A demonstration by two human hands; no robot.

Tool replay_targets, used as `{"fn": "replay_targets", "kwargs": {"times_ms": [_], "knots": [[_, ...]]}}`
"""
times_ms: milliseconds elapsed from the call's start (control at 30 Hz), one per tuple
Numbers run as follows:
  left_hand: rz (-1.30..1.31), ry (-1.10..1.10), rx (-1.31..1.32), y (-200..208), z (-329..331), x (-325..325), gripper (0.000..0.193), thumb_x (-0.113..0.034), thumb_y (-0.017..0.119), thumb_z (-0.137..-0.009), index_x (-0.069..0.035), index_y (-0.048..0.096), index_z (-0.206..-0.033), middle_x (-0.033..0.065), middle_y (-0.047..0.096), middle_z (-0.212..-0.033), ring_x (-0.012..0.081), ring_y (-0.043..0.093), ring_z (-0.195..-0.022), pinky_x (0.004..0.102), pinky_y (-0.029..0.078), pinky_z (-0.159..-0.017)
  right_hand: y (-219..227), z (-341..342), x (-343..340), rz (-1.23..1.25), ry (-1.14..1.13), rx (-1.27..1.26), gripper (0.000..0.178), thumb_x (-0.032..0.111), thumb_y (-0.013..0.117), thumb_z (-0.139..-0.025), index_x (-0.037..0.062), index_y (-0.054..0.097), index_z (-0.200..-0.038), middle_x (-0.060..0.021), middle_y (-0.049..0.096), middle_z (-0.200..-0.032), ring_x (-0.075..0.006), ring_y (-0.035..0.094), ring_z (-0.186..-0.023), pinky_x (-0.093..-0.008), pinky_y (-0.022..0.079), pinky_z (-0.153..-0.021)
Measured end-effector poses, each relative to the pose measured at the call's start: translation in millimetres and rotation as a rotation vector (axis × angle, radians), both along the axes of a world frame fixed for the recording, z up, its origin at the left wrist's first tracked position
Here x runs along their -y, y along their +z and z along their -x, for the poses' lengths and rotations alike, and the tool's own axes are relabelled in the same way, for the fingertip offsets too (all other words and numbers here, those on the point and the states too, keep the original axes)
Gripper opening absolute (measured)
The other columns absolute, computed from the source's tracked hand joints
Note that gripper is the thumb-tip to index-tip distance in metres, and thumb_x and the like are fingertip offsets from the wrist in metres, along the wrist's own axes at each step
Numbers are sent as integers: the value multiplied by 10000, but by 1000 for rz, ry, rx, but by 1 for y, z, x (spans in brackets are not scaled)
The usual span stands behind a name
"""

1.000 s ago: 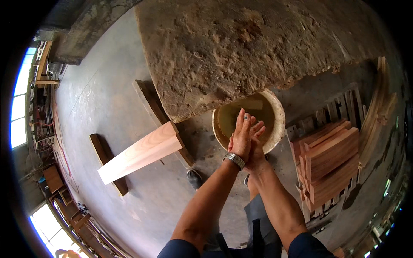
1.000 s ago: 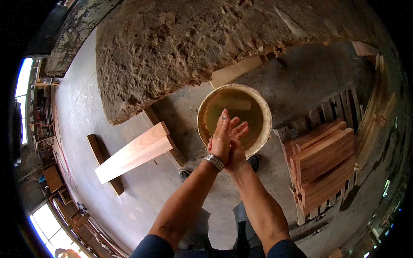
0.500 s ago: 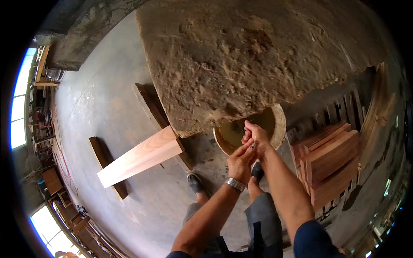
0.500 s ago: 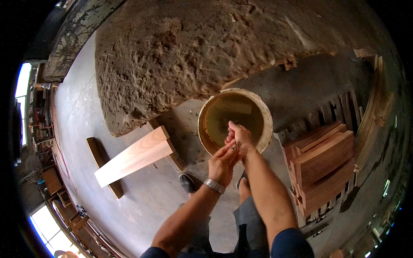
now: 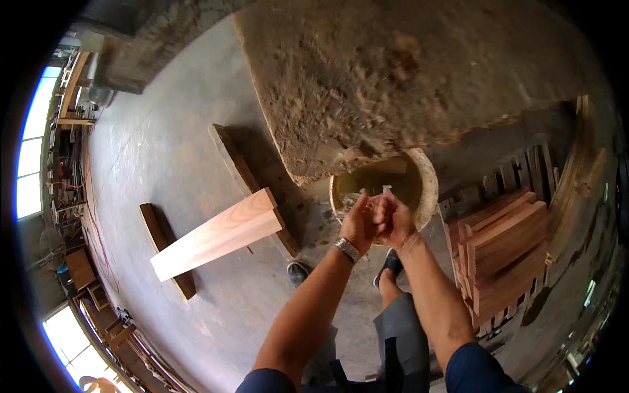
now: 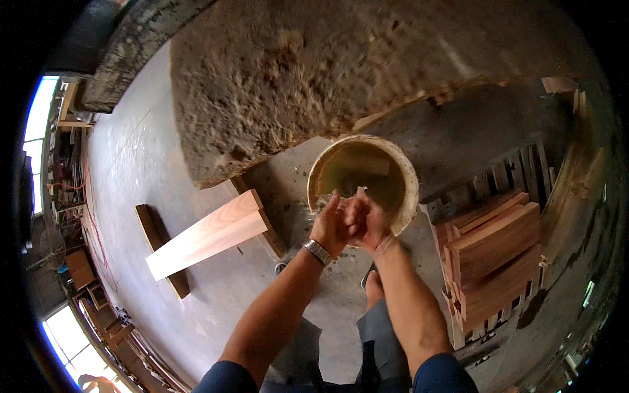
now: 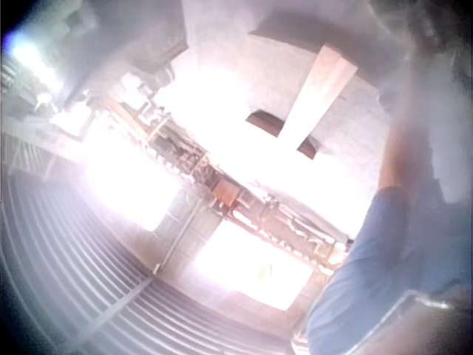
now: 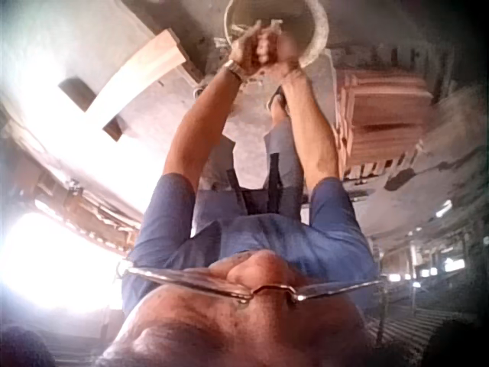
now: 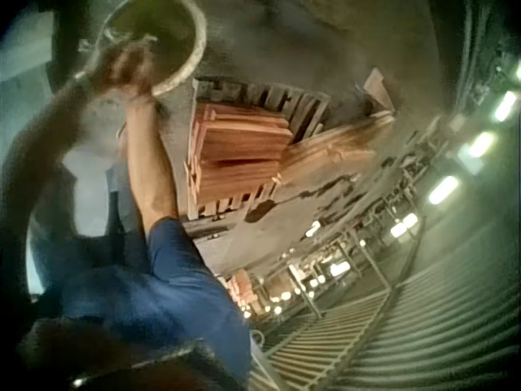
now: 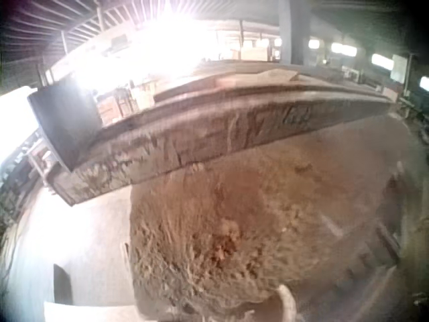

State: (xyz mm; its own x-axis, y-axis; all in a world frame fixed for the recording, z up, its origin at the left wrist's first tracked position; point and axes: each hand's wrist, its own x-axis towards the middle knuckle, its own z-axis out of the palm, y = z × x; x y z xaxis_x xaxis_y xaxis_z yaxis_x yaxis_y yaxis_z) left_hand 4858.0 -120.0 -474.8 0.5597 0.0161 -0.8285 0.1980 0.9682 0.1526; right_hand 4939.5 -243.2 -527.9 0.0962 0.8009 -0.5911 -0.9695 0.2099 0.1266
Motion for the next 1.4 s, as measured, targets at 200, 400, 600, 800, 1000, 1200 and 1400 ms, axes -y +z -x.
{"fn": "replay_targets", "kwargs": {"times_ms": [200, 400, 600, 800, 1000, 1200, 1400], "knots": [[-137, -159, 97, 24, -21, 6, 269, -196, 634, -960, 13, 697, -1116, 131, 711, -1182, 259, 688, -1023, 368, 548, -938, 55, 26, -37, 407, -177, 639, 242, 335, 609, -1050, 110, 683, -1002, -26, 648, -857, -162, 638, -795, -292, 525, -697], [-582, -323, -357, 39, -29, 5, 299, -236, 755, -882, 28, 719, -1016, 150, 747, -974, 267, 713, -910, 379, 558, -788, 130, 27, -13, 686, 702, 2200, 332, 180, 720, -857, -17, 661, -1118, -163, 675, -1158, -373, 650, -1104, -412, 517, -985], [273, 239, 464, 141, 7, -5, 396, -338, 623, -1008, 49, 683, -1065, 171, 731, -1036, 327, 694, -974, 453, 560, -934, 240, 56, -38, 381, -82, 849, 290, 202, 568, -1028, -4, 599, -1229, -151, 645, -1257, -293, 612, -1206, -388, 476, -1067], [-111, -20, 328, 268, 50, 19, 544, -365, 501, -1056, 55, 518, -1402, 186, 630, -1357, 314, 646, -1178, 441, 521, -1014, 281, 80, -14, 253, -215, 814, 597, 377, 470, -1092, 11, 292, -1528, -247, 500, -1422, -349, 547, -1285, -405, 443, -1118], [-1249, -829, 164, 144, 84, 54, 568, -393, 560, -985, -84, 505, -1460, 245, 647, -1292, 393, 678, -1072, 497, 550, -839, 352, 138, -44, 522, -184, 933, 602, 245, 579, -1043, 13, 346, -1548, -262, 566, -1392, -385, 602, -1260, -442, 496, -1089], [-2051, -1168, -412, 81, 120, 52, 374, -232, 615, -901, -89, 647, -1244, 198, 676, -1217, 407, 670, -1060, 516, 525, -882, 378, 192, -68, 720, 504, 1386, 536, 145, 654, -976, -4, 456, -1451, -215, 636, -1288, -337, 640, -1184, -434, 539, -1000], [-1871, -705, 533, 298, 174, 19, 161, -89, 646, -836, -65, 693, -988, 175, 698, -1096, 407, 667, -1012, 497, 519, -878, 403, 161, -34, 399, 196, 627, 140, 143, 679, -957, 4, 695, -945, -104, 699, -818, -229, 685, -767, -387, 584, -722]]}}
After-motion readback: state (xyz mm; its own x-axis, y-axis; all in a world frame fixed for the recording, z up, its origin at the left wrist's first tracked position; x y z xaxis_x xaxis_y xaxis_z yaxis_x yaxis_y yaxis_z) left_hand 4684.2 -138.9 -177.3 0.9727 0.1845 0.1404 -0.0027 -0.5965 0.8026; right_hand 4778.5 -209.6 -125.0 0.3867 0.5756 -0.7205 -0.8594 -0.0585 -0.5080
